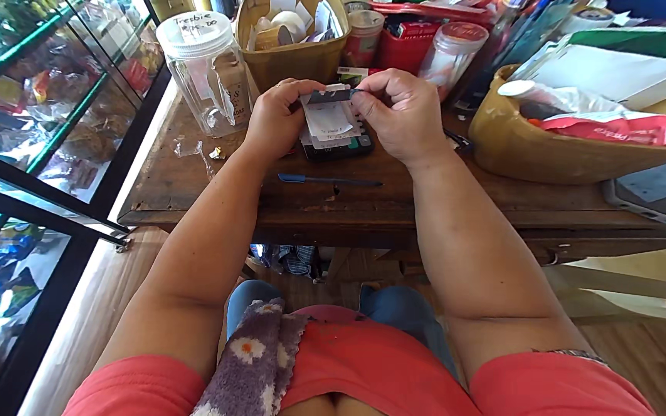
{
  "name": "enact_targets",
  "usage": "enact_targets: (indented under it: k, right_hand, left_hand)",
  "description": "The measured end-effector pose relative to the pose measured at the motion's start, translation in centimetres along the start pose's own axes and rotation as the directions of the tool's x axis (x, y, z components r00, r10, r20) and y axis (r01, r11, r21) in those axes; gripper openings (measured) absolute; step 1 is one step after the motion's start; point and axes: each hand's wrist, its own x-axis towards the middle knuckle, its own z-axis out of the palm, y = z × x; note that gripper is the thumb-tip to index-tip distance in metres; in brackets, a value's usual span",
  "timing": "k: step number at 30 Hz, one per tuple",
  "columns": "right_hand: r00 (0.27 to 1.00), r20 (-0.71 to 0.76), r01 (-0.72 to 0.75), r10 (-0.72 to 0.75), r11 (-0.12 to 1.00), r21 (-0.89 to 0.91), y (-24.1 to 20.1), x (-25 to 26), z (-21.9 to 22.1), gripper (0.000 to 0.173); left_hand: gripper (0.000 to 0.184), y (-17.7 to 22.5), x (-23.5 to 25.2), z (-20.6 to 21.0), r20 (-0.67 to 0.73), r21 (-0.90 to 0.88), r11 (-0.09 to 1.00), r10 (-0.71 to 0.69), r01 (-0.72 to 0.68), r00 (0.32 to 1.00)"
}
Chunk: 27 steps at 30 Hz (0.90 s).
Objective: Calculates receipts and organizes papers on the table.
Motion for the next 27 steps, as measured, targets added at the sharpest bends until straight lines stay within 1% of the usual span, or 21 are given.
enact_targets:
  k: [3,6,8,11,13,16,18,22,25,27]
  right_hand:
    - [1.000,0.007,-0.005,0.005,1.000,0.005,0.0,0.0,0.0,0.019]
    - [1.000,0.011,-0.023,0.022,0.997,0.068,-0.1,0.0,0.1,0.018]
    - [0.998,0.024,-0.057,0.055,0.994,0.094,-0.4,-0.1,0.0,0.022]
    - [0.995,0.037,-0.092,0.091,0.995,0.035,-0.7,0.0,-0.1,0.027]
    - [0.995,0.036,-0.090,0.090,0.996,-0.006,-0.6,0.0,-0.1,0.027]
    - [0.994,0.030,-0.101,0.102,0.995,-0.016,-0.6,0.0,-0.2,0.027]
    - [0.994,0.031,-0.105,0.104,0.994,0.008,-0.8,0.0,-0.2,0.026]
    - [0.993,0.077,-0.095,0.087,0.990,0.103,-1.1,-0.1,-0.4,0.028]
    - [0.986,0.158,-0.077,0.054,0.986,0.147,-1.2,-0.1,-0.6,0.039]
    - [0.981,0.196,-0.043,0.016,0.990,0.135,-1.1,-0.1,-0.6,0.046]
  left_hand:
    - [0.025,0.1,-0.1,0.0,0.003,-0.006,1.000,0.000,0.000,1.000]
    - [0.025,0.1,0.0,-0.1,-0.001,-0.002,1.000,-0.002,0.002,1.000]
    - [0.024,0.0,0.0,-0.1,-0.013,0.007,1.000,0.002,-0.002,1.000]
    - [0.024,0.0,0.0,-0.1,-0.020,-0.003,1.000,0.002,-0.002,1.000]
    - [0.024,0.0,0.0,-0.1,-0.028,-0.008,1.000,-0.005,0.005,1.000]
    - [0.024,-0.1,0.1,-0.2,-0.036,-0.008,1.000,-0.011,0.010,0.999]
    - [0.024,-0.1,0.1,-0.2,-0.036,-0.001,1.000,-0.022,0.022,0.999]
    - [0.024,-0.2,0.2,-0.2,-0.033,-0.005,0.999,-0.039,0.038,0.999]
    - [0.024,-0.2,0.2,-0.3,-0.059,-0.040,0.997,-0.068,0.065,0.996]
    - [0.024,-0.3,0.3,-0.3,-0.082,-0.068,0.995,-0.084,0.078,0.993]
